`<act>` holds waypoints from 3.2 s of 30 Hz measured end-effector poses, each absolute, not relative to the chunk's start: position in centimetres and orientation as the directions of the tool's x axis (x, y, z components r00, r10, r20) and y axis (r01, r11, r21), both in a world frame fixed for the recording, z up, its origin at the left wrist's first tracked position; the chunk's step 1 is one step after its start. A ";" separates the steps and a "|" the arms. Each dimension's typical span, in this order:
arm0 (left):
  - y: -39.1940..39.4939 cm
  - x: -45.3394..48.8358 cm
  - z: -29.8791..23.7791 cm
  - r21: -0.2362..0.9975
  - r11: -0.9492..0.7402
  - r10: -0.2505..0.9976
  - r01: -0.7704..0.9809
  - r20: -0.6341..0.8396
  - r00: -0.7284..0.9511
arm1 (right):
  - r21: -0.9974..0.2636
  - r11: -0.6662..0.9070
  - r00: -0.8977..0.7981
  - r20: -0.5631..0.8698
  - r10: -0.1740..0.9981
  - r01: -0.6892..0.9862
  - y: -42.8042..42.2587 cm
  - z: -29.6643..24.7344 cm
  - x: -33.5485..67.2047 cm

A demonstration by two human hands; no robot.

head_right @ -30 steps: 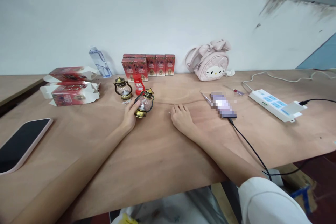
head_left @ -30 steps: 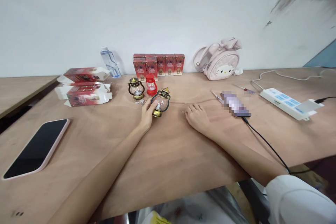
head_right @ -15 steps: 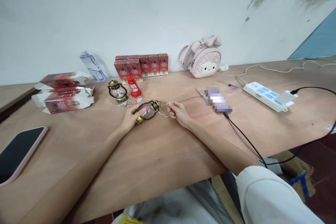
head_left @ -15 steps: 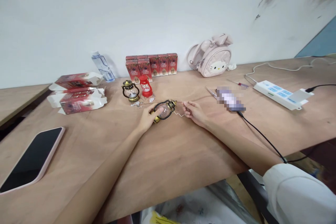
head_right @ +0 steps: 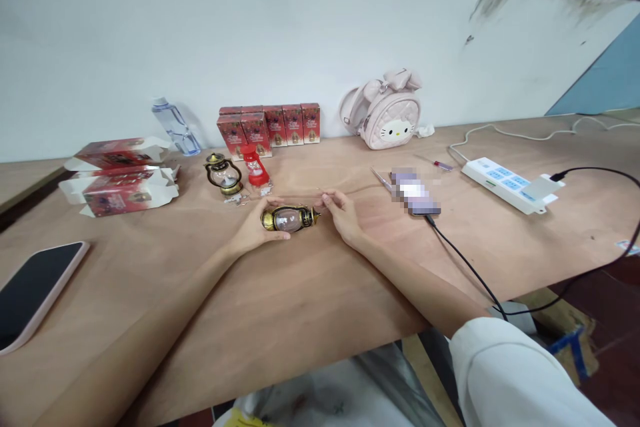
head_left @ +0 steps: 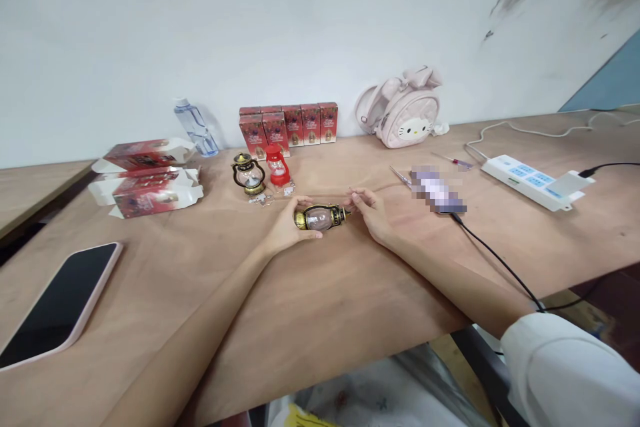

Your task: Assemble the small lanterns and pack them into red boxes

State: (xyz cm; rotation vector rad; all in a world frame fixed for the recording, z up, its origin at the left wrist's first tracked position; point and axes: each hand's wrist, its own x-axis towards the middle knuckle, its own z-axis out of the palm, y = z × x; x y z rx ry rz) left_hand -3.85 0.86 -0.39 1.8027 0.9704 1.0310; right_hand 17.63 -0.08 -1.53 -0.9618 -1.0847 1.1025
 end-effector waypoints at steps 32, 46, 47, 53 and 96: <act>1.0 -4.2 -0.1 0.962 -0.239 0.951 0.131 0.205 0.229 | -0.920 0.017 -0.123 0.070 0.990 -0.391 -0.7 -1.5 16.8; 1.0 -4.2 0.1 0.969 -0.216 0.955 0.116 0.185 0.230 | -0.902 0.022 -0.104 0.074 0.992 -0.432 -0.5 -1.7 16.7; 1.0 -4.2 0.1 0.973 -0.208 0.956 0.103 0.179 0.232 | -0.904 0.028 -0.100 0.078 0.992 -0.427 -0.5 -1.7 16.7; 1.2 -4.5 -0.1 0.987 -0.163 0.964 0.002 0.159 0.214 | -0.917 0.070 -0.136 0.133 0.982 -0.392 -0.6 -1.7 16.8; 1.0 -4.5 0.1 0.974 -0.219 0.955 -0.051 0.224 0.192 | -0.988 0.036 -0.236 0.071 0.969 -0.148 0.6 -1.1 16.7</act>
